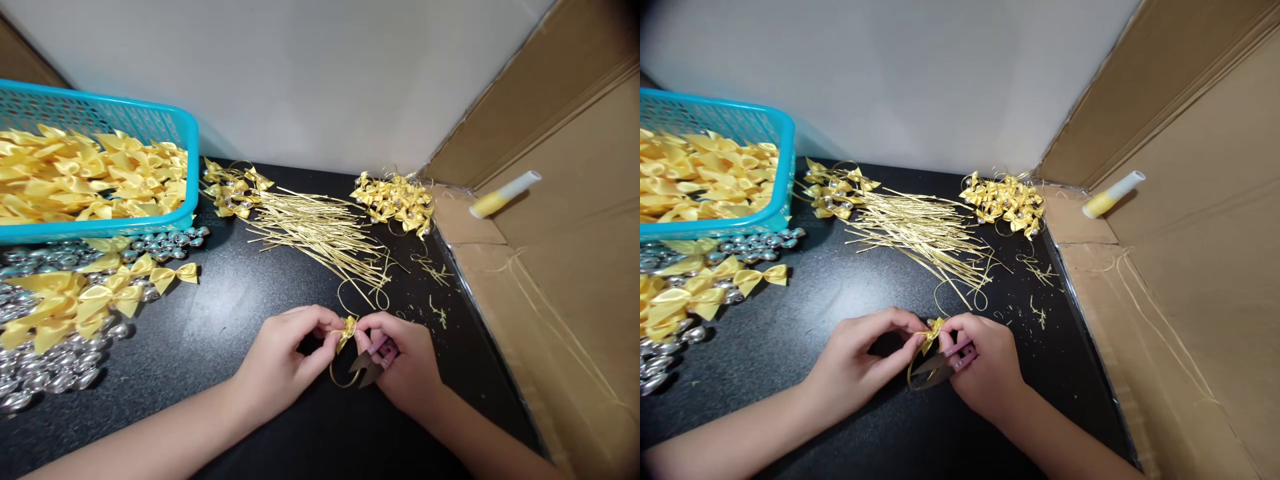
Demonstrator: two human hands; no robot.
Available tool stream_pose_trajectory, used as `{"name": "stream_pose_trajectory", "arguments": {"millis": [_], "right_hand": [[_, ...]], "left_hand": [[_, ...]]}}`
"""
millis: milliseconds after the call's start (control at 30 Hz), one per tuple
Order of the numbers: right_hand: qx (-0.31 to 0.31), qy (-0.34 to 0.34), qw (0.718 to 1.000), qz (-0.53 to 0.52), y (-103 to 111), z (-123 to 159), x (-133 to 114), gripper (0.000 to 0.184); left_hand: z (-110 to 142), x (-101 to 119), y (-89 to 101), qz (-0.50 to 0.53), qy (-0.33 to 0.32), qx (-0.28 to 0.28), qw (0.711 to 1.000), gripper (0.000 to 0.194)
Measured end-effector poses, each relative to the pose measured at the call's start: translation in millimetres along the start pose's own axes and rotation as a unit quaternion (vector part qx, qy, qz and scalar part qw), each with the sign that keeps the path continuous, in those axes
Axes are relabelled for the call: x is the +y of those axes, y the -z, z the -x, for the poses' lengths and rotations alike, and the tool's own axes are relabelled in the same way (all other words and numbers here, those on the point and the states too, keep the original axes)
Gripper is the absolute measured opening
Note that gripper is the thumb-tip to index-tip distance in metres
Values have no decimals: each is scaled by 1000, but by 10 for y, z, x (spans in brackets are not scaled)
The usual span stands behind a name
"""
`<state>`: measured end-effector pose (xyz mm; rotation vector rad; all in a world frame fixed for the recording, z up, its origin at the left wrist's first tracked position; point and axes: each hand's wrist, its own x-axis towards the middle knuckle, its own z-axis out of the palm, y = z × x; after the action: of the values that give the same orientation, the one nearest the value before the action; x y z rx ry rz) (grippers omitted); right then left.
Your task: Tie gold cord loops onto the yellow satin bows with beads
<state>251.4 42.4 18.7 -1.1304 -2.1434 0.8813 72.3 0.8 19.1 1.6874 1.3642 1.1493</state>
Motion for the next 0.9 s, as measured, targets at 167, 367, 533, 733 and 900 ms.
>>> {"name": "stream_pose_trajectory", "arguments": {"millis": [167,367,533,733,900], "right_hand": [[8,46,995,83,-10,25,8,10],[0,46,988,146,-34,14,-13,11],[-30,15,993,112,-10,-14,-8,11],[-3,44,998,35,16,-12,26,11],[50,91,995,9,-10,-8,25,3]], "left_hand": [[7,-12,-10,8,2,-3,1000,7],[4,-22,-9,23,21,-18,999,5],[-1,-35,-4,62,36,-20,997,6],[-19,-24,17,83,51,-14,995,8],[-31,-27,11,79,51,-10,995,9]]}}
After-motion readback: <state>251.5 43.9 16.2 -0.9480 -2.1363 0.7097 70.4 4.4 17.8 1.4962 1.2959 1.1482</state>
